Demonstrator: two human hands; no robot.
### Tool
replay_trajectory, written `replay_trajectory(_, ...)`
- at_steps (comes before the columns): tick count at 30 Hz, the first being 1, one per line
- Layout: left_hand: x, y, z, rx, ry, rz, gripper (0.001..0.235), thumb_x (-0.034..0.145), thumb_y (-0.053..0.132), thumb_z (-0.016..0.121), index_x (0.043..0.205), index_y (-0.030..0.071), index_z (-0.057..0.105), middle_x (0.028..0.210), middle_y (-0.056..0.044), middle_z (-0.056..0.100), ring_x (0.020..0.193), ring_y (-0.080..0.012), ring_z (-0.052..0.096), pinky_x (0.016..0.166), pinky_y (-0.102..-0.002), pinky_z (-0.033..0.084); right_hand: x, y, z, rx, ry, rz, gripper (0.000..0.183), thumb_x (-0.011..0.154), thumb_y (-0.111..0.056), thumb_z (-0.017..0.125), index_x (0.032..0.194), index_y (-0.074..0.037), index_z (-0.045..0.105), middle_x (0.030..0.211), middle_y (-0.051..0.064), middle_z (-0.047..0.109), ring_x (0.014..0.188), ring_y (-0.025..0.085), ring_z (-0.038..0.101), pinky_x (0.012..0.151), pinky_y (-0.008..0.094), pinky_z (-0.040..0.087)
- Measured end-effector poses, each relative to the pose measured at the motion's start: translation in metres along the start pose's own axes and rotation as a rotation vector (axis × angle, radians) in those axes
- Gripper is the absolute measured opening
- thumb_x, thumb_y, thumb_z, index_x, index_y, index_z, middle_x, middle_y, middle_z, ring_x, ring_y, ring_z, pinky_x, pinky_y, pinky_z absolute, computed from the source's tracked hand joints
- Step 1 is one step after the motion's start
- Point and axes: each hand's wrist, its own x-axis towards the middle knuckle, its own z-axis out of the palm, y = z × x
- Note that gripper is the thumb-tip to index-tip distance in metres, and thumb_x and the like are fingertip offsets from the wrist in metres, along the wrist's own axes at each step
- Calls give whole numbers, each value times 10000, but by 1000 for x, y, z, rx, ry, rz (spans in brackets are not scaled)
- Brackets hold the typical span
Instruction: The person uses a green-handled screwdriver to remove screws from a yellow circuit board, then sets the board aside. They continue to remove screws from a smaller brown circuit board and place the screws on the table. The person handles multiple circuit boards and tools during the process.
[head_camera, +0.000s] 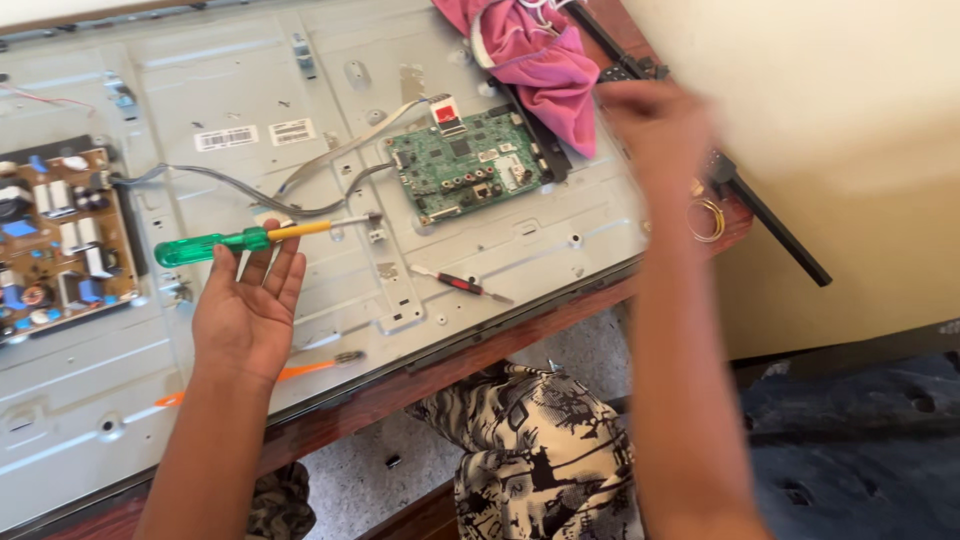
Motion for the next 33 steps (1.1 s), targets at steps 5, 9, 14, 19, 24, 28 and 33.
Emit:
replay_trajectory(5,-2,-2,2,63,10,-22,327,1106,370,358,1274,129,502,1334,-102,662,1289,-292,646,1096,-418,537,30,167,-91,-595,18,352,94,887,-223,852,918,-136,839,786,79,762,662,151,688,687,305,546)
replay_trajectory(9,0,1,-5,49,15,3,345,1116,375,366,1288,113,510,1332,-101,661,1285,-295,655,1087,-410,541,0,257,-102,-484,-65,599,202,751,-87,844,922,-194,837,831,15,773,666,100,670,644,299,557)
replay_trajectory(14,-4,3,-4,81,59,4,333,1101,376,366,1270,124,503,1322,-96,669,1269,-286,670,1070,-404,555,-9,287,-94,-475,-12,698,239,752,-23,797,927,-180,839,828,11,760,668,86,666,642,261,567)
replay_trajectory(19,3,0,-5,76,47,7,357,1097,391,370,1274,116,512,1312,-92,664,1247,-273,665,1053,-394,551,-2,220,-86,-292,53,559,210,841,-5,718,980,-122,822,849,32,758,710,98,699,630,274,589)
replay_trajectory(24,0,0,1,77,43,0,369,1091,392,373,1259,97,516,1300,-87,666,1229,-265,668,1047,-390,559,-10,85,-27,-205,-373,223,266,900,-8,691,1146,-62,778,942,68,777,758,128,721,692,293,570)
replay_trajectory(28,-6,4,4,53,46,-2,366,1089,381,376,1253,89,523,1294,-87,678,1222,-261,675,1029,-379,565,-78,0,54,-131,-729,-47,224,859,-218,800,1062,-122,800,924,68,785,699,192,709,647,334,552)
replay_trajectory(33,-9,16,-2,55,52,25,359,1086,371,380,1240,81,527,1288,-95,676,1209,-271,676,1003,-375,588,-117,-38,89,-374,-565,-379,122,816,-189,802,912,-115,816,820,105,720,740,299,684,702,416,538)
